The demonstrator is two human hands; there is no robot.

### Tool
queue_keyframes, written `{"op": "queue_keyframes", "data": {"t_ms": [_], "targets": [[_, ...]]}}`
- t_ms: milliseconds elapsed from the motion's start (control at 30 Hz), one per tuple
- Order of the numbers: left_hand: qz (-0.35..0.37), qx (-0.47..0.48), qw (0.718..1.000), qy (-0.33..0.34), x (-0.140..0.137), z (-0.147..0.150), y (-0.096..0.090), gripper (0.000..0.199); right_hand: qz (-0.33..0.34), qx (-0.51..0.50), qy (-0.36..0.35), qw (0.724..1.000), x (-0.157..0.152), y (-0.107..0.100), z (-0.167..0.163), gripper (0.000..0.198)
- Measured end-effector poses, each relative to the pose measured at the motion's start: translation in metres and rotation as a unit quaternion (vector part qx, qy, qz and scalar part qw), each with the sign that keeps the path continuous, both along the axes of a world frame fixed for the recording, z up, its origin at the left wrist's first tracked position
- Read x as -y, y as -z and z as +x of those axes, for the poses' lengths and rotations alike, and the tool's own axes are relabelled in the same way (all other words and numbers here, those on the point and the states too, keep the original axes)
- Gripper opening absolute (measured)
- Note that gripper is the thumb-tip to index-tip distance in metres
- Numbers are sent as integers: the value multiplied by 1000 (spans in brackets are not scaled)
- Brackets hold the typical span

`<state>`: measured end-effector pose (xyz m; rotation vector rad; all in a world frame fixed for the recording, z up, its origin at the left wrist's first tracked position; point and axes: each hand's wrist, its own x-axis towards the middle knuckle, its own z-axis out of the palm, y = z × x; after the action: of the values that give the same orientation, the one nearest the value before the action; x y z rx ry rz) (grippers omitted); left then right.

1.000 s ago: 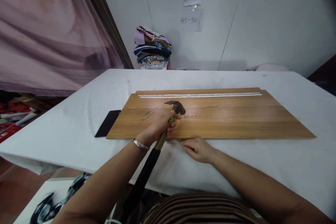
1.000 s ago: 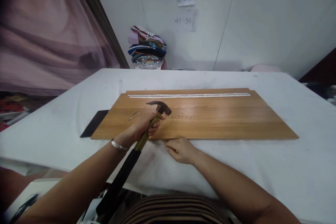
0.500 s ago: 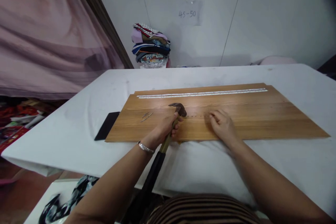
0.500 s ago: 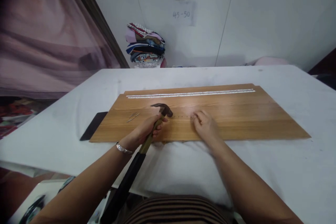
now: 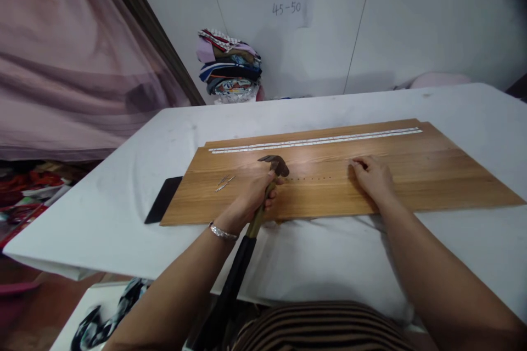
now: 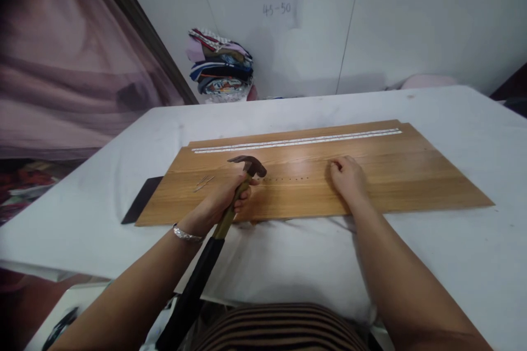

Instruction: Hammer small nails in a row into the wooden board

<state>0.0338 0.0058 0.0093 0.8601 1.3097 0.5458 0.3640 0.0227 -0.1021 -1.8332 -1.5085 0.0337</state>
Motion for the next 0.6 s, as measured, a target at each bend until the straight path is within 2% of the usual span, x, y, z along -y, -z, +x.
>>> {"op": "queue_keyframes", "data": {"t_ms": [267, 600], "targets": [[-7, -4, 1000, 10, 2, 2, 7, 40, -37, -6, 17, 999, 1, -6, -2, 26], [0, -23, 1000, 13, 4, 2, 3, 42, -58, -12, 21, 998, 3, -13, -8, 27]]}}
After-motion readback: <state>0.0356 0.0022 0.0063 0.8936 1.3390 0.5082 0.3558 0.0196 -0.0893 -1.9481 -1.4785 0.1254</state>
